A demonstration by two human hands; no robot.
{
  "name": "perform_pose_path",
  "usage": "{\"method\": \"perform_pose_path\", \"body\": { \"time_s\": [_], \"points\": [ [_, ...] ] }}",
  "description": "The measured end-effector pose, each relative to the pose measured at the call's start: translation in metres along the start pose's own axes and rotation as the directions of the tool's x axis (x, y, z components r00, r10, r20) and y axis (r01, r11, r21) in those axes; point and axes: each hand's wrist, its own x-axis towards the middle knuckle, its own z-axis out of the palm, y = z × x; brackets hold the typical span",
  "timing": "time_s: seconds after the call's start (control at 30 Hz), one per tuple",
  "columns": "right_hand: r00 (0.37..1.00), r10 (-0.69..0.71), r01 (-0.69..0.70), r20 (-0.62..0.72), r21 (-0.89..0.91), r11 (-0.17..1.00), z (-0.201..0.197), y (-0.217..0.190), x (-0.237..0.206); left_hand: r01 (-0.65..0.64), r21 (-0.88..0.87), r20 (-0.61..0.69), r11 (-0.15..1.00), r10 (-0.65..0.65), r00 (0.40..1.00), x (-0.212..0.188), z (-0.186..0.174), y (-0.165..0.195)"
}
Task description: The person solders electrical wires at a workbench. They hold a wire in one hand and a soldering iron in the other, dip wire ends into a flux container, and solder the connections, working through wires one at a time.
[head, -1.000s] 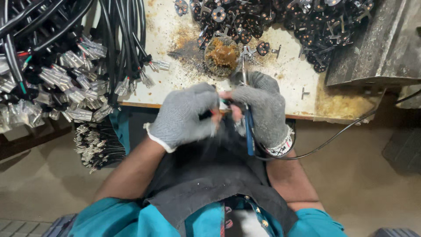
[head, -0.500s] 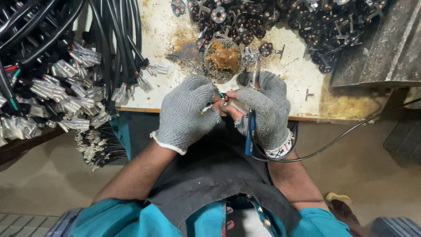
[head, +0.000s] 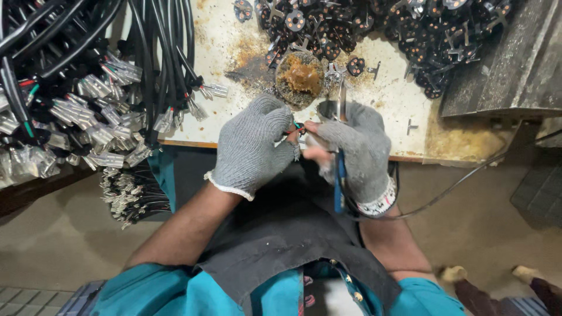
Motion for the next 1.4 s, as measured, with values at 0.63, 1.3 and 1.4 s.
{"method": "perform_pose_path", "body": {
  "time_s": [0.63, 1.3, 1.4],
  "points": [
    [0.989, -0.127, 0.12, 0.081, 0.088, 0.989, -0.002, 0.018, -0.036, 0.058, 0.047, 0.03, 0.997, -0.059, 0.998, 0.008, -0.005, 0.005],
    [0.973, -0.176, 0.165, 0.152, 0.081, 0.983, -0.004, 0.018, -0.029, 0.055, 0.051, 0.034, 0.997, -0.057, 0.998, 0.009, -0.007, 0.007],
    [0.991, -0.134, 0.133, -0.001, 0.126, 0.983, -0.001, 0.015, -0.03, 0.049, 0.035, 0.025, 0.998, -0.05, 0.998, 0.008, -0.008, 0.008]
  ]
}}
